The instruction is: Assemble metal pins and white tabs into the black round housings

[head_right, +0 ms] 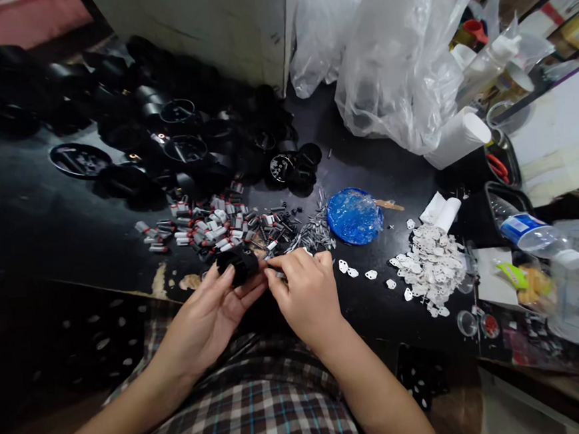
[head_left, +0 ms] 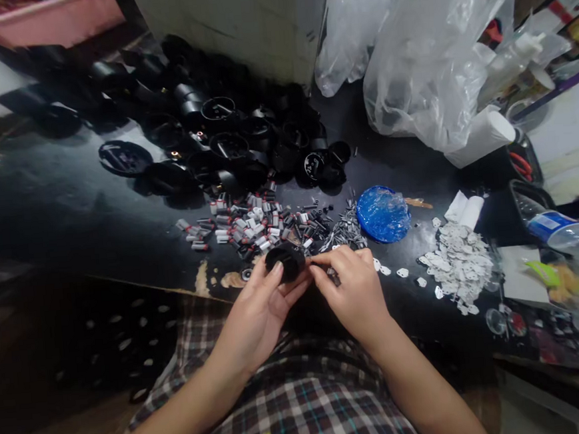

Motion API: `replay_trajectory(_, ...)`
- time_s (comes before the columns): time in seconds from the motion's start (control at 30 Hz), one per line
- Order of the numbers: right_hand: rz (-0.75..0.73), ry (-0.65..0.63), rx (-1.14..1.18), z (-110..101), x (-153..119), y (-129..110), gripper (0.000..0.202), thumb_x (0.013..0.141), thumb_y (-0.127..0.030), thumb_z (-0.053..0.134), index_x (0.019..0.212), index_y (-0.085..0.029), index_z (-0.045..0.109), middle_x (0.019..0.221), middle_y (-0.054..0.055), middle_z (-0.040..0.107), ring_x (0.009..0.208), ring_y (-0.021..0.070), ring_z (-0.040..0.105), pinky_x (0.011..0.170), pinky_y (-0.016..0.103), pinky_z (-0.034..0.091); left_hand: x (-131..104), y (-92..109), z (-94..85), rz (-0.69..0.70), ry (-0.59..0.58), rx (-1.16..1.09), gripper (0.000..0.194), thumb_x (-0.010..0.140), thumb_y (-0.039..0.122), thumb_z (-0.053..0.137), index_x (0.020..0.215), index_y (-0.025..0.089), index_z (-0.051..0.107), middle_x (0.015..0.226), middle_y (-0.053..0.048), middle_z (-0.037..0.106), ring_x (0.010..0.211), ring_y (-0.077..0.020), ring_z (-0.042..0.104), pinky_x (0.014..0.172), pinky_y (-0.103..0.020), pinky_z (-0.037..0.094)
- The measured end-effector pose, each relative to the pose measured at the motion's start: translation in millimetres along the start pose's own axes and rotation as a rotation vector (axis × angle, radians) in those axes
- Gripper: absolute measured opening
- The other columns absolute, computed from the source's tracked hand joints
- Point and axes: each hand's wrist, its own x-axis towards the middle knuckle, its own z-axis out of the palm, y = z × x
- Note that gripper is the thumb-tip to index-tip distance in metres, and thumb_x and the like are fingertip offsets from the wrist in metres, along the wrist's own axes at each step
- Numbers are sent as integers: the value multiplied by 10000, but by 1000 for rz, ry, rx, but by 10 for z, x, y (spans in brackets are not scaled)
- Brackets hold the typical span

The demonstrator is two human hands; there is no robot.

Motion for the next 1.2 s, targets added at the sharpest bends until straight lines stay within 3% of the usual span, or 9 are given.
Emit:
replay_trajectory(0.2,-19,57,78,-16,-70,23,163,972,-215,547,1065,-213,680,964,2,755,839,134,653,782,336,342,-29,-49,22,-48,-6,-52,140,907,222,613,1019,216,695,1057,-47,777,978,-183,727,919,-321,584)
replay_trajectory(0.37,16,127,136,-25,-81,28,106,933,-208,605,1006,-207,682,973,16,723,933,145,635,821,319,377,-46,-75,44,-17,9,-53,150,910,216,608,1026,197,702,1043,-52,778,965,-174,726,924,-309,582)
replay_trajectory(0.53,-70,87,88,-85,-86,21,124,924,-198,615,1027,-194,683,960,22,728,940,160,640,829,342,374,-43,-58,2,-17,4,-35,103,883,226,646,945,204,726,996,-38,785,930,-177,731,897,-315,596)
replay_trajectory(0.7,-38,116,288,-200,-32,-91,100,910,-188,633,983,-209,698,905,6,722,893,146,642,834,323,421,-55,-43,-38,21,-48,57,142,856,285,689,986,246,731,1042,-18,763,986,-184,702,925,-331,581)
replay_trajectory(0.8,-55,118,291,-231,18,-154,80,903,-189,644,960,-200,698,887,9,715,873,151,639,824,334,421,-72,-44,-46,29,-50,88,181,844,307,701,1017,262,730,1067,-11,743,1011,-180,679,894,-298,588)
replay_trajectory(1.2,69,34,558,-188,-32,-186,34,873,-211,674,847,-230,668,843,-30,640,822,124,591,816,310,430,-120,-15,-48,-55,-87,52,158,799,329,752,942,264,764,994,12,739,939,-138,670,777,-198,597)
